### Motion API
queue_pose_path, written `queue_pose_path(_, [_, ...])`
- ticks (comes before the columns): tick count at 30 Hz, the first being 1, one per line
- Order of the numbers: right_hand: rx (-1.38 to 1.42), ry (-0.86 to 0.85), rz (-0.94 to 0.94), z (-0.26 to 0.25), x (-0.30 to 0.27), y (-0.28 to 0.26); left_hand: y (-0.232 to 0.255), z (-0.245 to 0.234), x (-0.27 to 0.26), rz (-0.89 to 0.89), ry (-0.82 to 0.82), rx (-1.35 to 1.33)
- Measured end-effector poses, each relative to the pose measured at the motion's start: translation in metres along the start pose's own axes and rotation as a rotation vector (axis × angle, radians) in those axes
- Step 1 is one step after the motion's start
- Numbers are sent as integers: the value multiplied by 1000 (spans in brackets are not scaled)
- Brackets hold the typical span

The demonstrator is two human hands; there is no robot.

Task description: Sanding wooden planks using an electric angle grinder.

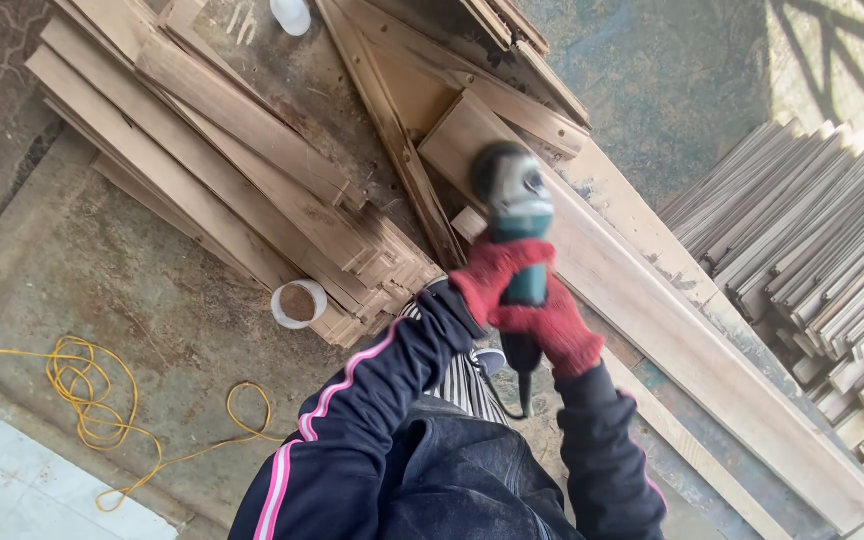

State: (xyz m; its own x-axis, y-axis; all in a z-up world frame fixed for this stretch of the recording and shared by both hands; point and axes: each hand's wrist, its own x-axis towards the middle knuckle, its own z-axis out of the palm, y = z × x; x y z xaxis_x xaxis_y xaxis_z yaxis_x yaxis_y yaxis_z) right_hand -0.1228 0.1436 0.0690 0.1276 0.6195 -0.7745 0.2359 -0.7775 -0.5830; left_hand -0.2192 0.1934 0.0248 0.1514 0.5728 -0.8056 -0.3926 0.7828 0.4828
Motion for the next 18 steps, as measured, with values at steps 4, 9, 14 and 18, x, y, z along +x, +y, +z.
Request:
queue_pose_path(4, [142,95,53,-36,-35,65,-48,39,-19,-119,-131,155])
queue_pose_path(9, [345,213,129,-96,-75,184,-131,84,-40,-113,-389,287])
queue_pose_path(14, [585,219,84,-126,-118,250,-201,109,-56,-164,-615,510])
queue_pose_path(18, [619,251,111,-130,-127,262,-226,114,-59,342,-805,756])
